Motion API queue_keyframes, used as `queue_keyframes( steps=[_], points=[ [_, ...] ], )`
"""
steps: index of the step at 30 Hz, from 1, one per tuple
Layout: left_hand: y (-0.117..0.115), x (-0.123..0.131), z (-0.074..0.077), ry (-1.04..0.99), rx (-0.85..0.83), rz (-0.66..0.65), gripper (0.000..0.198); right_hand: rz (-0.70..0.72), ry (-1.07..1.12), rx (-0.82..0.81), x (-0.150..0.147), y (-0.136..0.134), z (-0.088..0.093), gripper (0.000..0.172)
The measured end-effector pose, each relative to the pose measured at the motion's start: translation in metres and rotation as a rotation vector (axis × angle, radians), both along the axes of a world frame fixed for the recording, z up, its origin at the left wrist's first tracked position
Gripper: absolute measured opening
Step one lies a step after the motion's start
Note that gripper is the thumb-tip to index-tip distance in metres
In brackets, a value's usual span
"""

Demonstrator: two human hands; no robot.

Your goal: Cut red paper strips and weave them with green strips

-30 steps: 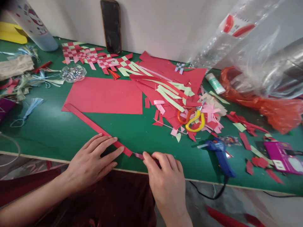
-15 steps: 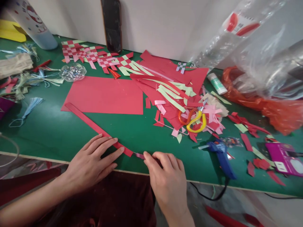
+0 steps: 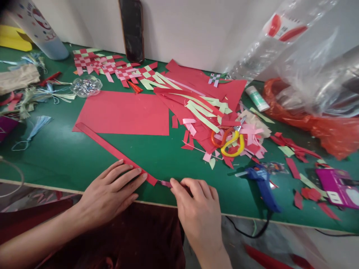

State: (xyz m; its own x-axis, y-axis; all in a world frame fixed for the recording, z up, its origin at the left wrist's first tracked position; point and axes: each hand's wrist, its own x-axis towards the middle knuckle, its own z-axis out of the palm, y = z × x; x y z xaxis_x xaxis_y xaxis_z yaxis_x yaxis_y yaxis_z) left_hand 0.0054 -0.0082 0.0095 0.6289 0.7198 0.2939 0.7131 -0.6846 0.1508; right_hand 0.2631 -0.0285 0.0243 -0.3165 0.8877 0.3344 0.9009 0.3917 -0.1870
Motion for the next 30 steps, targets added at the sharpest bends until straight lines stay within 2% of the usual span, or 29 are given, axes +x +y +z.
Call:
queue_keyframes(
  steps=[30],
  points=[
    [-0.0005,-0.0015,0.0040,0.038,-0.022,0.002,0.039,0.019,0.054,-0.003,-0.0054,0.0052,0.0009,0.018]
  ],
)
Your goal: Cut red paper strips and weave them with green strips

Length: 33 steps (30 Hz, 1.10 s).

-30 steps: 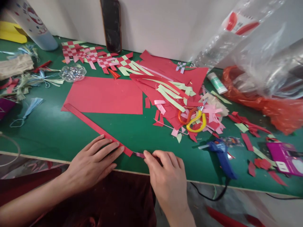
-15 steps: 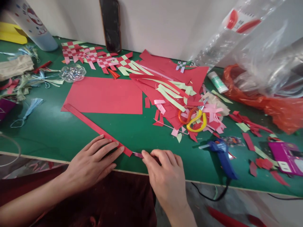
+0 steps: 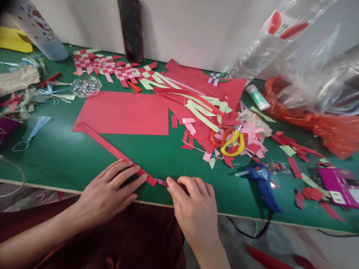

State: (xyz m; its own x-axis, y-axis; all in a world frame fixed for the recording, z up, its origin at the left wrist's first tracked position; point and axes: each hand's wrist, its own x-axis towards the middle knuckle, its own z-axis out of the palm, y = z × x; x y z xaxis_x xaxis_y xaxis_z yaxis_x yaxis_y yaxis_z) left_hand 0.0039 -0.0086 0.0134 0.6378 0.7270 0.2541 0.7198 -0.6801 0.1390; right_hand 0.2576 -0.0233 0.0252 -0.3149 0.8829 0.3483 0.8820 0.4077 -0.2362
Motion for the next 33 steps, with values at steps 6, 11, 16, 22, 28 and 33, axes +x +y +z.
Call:
queue_keyframes(
  steps=[6,11,16,22,28,33],
  points=[
    [0.001,0.000,0.001,-0.012,0.009,-0.002,0.037,0.017,0.012,0.004,0.001,0.005,0.000,0.017],
    [0.001,-0.001,-0.001,-0.001,0.000,-0.001,0.039,0.023,0.012,0.000,0.005,0.006,0.000,0.018],
    [0.000,-0.001,-0.003,0.019,-0.008,-0.033,0.042,0.051,0.033,-0.017,-0.001,0.005,0.002,0.017],
    [0.001,-0.002,-0.004,-0.011,0.043,-0.055,0.039,0.047,0.032,-0.020,-0.004,0.004,-0.001,0.020],
    [0.002,-0.001,-0.007,-0.035,0.032,-0.042,0.039,0.040,0.030,-0.025,0.001,0.006,-0.002,0.019],
    [0.000,-0.001,-0.007,-0.032,0.029,-0.037,0.039,0.063,0.044,-0.019,-0.007,0.008,-0.002,0.020]
  ],
)
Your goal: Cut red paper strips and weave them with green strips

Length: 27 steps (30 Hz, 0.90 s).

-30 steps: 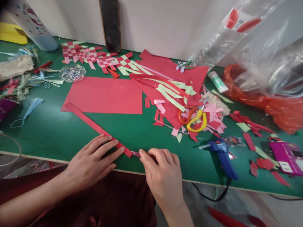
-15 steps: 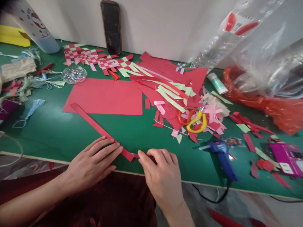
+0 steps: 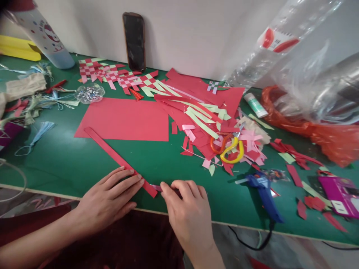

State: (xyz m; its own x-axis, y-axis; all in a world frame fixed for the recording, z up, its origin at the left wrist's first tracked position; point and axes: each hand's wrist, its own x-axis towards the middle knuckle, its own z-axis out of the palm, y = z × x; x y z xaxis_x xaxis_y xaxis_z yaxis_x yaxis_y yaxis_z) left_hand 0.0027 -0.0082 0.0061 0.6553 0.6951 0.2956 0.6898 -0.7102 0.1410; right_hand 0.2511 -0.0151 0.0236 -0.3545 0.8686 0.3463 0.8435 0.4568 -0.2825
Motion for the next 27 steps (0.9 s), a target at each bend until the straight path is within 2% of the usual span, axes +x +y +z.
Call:
queue_keyframes(
  steps=[9,16,21,27],
  points=[
    [0.002,0.001,0.000,-0.020,0.011,0.004,0.038,-0.022,-0.014,0.027,0.002,0.004,-0.004,0.021],
    [-0.003,0.003,0.005,-0.038,0.013,0.152,0.036,-0.021,-0.010,0.027,0.001,0.003,-0.004,0.020],
    [-0.003,0.000,0.005,0.039,0.062,0.141,0.052,0.002,-0.010,0.009,0.002,-0.002,-0.002,0.021],
    [-0.003,-0.008,0.002,0.073,0.057,0.108,0.052,0.023,-0.008,0.007,-0.001,-0.010,0.001,0.023]
  ],
)
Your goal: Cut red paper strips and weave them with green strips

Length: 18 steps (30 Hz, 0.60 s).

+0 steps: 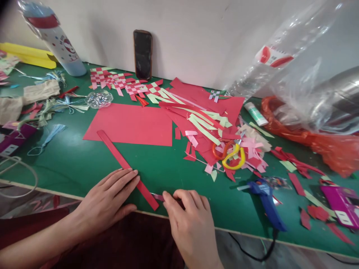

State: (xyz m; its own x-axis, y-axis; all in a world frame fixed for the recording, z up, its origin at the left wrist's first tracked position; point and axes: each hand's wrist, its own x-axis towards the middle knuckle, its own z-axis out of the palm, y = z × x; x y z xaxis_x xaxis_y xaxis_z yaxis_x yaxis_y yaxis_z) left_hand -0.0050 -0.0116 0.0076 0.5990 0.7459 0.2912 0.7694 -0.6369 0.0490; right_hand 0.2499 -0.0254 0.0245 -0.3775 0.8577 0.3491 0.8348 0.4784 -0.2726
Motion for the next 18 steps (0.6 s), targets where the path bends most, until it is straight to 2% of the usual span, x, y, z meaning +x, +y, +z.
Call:
queue_keyframes(
  steps=[18],
  points=[
    [0.0028,-0.0039,-0.0021,-0.045,0.016,-0.044,0.048,-0.005,-0.020,0.016,-0.0112,0.0028,-0.0006,0.023]
  ],
)
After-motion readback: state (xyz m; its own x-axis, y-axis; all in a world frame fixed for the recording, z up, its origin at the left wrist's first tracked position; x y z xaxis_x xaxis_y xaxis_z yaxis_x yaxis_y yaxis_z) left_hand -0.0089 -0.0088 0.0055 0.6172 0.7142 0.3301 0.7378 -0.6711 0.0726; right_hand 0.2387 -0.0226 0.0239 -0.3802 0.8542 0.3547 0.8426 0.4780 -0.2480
